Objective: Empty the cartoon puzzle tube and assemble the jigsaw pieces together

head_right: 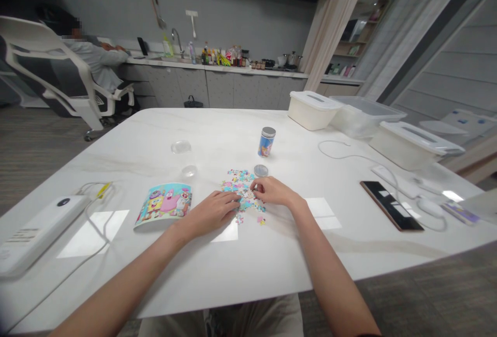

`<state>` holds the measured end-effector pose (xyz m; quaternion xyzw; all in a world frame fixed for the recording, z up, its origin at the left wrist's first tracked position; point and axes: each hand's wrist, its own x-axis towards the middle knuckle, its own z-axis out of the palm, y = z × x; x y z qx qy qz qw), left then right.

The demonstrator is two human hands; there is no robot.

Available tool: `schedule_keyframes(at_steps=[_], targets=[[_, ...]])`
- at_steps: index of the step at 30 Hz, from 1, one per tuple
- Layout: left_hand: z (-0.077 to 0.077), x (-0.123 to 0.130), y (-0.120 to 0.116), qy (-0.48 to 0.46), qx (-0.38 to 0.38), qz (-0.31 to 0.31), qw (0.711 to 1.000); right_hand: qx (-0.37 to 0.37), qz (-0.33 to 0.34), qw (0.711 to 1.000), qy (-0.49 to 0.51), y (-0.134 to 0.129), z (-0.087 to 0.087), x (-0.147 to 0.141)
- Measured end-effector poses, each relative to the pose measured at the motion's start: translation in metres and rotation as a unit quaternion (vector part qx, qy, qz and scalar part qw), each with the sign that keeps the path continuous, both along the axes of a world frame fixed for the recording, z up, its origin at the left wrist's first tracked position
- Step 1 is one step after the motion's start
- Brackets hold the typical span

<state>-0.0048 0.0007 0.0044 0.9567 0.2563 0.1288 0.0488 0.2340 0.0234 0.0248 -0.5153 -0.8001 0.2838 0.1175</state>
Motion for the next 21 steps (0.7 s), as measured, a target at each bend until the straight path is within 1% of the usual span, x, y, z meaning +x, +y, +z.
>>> schedule_keyframes(at_steps=[2,6,9,13,19,21], targets=[[0.002,0.000,0.000,0.016,0.001,0.011,1.000,0.014,0.002,1.000,-0.009,0.000,-0.001,0.001],[0.003,-0.001,0.001,0.027,0.014,0.036,0.999,0.077,0.016,0.997,-0.027,0.000,-0.006,-0.001],[0.001,-0.001,0.001,0.020,0.020,0.036,0.999,0.076,0.019,0.997,-0.025,0.000,-0.010,-0.005],[0.001,0.000,0.000,0.022,0.019,0.018,0.999,0.076,0.025,0.997,-0.009,0.001,-0.012,-0.006],[0.002,-0.001,-0.001,0.019,0.013,0.015,1.000,0.084,0.032,0.996,0.007,0.001,-0.008,-0.003],[0.002,-0.001,0.000,0.018,0.009,0.013,1.000,0.103,0.020,0.994,0.015,0.003,-0.007,-0.003]])
